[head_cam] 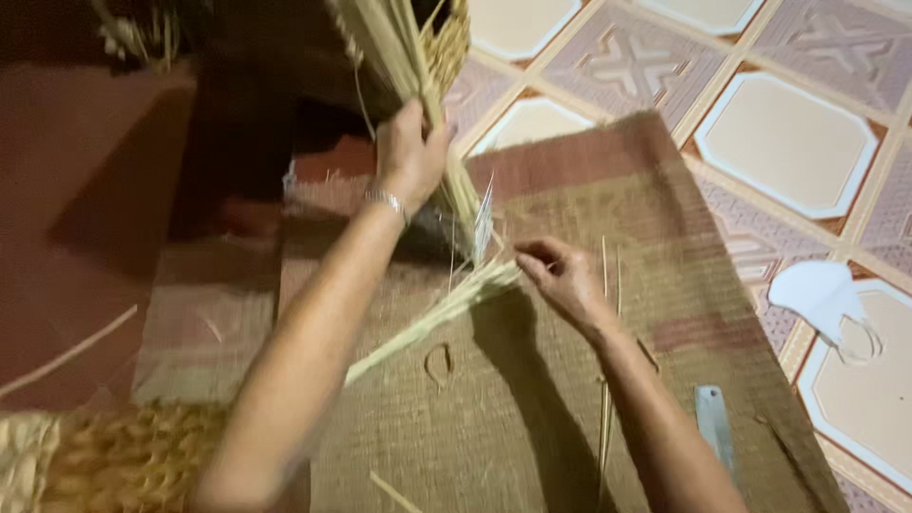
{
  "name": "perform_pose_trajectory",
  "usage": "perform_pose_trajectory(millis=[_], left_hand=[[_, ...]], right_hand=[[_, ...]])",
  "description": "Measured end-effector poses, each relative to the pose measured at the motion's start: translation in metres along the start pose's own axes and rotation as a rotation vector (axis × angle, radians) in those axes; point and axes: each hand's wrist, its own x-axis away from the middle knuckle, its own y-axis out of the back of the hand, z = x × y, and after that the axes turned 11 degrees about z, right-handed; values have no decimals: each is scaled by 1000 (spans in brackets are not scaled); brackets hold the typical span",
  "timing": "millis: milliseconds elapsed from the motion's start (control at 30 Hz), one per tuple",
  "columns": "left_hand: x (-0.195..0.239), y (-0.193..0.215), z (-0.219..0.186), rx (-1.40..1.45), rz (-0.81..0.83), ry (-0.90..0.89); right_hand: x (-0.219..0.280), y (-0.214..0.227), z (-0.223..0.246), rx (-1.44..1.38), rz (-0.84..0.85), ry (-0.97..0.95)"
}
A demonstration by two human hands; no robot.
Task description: The person sits on a mat and uses a knife to scrape and smooth long, thin wicker strips. They hold each strip with one hand and run the knife along its length with the other. After processing several strips, they gather them into a bundle and place them into a woven basket.
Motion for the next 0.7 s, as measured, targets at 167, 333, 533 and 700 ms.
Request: perform_pose_trajectory(millis=[167, 333, 533, 700], left_hand=[[12, 15, -24, 127, 178, 316], [68, 51, -47, 66, 124, 218], [158, 59, -22, -27, 242, 234], [234, 68, 11, -55, 378, 419]], right_hand=[[40, 19, -14, -20, -44, 0], [111, 43, -45, 354, -80, -293], [181, 19, -86, 684, 248, -580], [201, -8, -127, 553, 205, -583]])
